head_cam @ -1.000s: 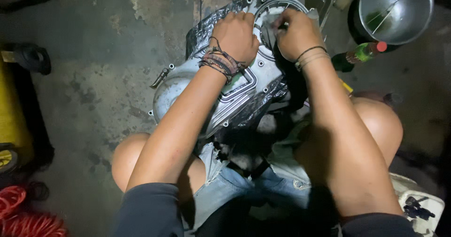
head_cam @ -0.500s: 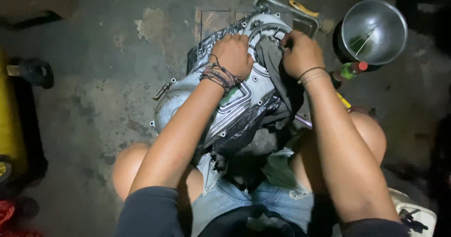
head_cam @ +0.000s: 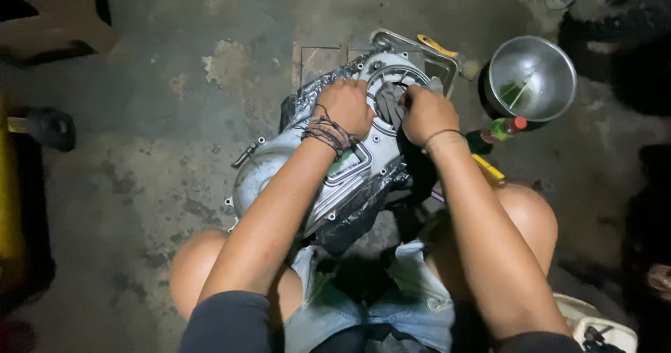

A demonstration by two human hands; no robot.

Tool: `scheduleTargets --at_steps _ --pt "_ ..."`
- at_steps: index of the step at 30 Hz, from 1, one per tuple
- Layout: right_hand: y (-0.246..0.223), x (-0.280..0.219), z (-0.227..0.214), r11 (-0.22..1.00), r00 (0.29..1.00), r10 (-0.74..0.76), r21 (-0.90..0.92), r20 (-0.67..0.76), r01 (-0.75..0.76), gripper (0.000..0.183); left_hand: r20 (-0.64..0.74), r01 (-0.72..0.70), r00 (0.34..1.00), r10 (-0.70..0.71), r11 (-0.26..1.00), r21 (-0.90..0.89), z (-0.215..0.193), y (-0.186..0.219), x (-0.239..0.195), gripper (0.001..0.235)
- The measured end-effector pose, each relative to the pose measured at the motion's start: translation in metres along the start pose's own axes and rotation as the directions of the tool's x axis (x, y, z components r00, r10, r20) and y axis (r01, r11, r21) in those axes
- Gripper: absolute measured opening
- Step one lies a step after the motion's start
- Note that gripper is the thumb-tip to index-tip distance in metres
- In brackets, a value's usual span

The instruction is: The person wipes the interior and exterior surfaces of a silver engine casing with a gray cloth. They repeatedly rub the circular opening and surrounding areas, occasionally repositioning the cloth and the engine part.

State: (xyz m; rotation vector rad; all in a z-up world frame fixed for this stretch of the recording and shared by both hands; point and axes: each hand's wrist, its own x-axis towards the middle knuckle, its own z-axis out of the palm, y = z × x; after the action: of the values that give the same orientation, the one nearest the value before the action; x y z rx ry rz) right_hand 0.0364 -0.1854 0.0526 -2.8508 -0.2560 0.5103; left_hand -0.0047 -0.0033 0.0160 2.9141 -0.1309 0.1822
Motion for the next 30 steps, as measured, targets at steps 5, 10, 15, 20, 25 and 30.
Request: scheduleTargets --at_steps 5,10,15,20,25,30 --pt "-0.008 0.003 -0.005 0.998 0.998 0.055 -0.020 -0.020 -0.056 0.031 -0.005 -0.003 1.000 0.003 0.999 -0.033 0.010 -0.003 0.001 0.029" --pt "-0.012 0.000 -0.009 0.996 0.996 0.085 0.005 -0.031 -0.085 0.029 -0.025 0.018 0.999 -0.019 0.999 -0.027 0.013 -0.002 0.003 0.029" --pt "-0.029 -0.004 -0.013 0.992 0.989 0.129 0.017 -0.069 -0.128 0.030 0.009 -0.013 1.000 0.013 1.000 -0.026 0.008 -0.003 0.001 0.032" --pt "-0.042 -0.018 -0.026 1.000 0.995 0.029 0.012 -0.090 -0.028 0.030 0.020 -0.009 1.000 0.009 0.999 -0.044 0.006 -0.001 0.002 0.032" --pt "-0.040 -0.008 -0.005 0.986 0.991 0.084 -0.135 -0.109 -0.099 0.032 0.011 0.010 1.000 -0.009 0.998 -0.055 0.006 -0.002 0.001 0.033" --pt "-0.021 -0.001 -0.003 0.981 0.987 0.092 -0.159 -0.129 -0.112 0.032 0.006 0.016 1.000 -0.016 0.999 -0.052 0.003 0.000 0.000 0.035"
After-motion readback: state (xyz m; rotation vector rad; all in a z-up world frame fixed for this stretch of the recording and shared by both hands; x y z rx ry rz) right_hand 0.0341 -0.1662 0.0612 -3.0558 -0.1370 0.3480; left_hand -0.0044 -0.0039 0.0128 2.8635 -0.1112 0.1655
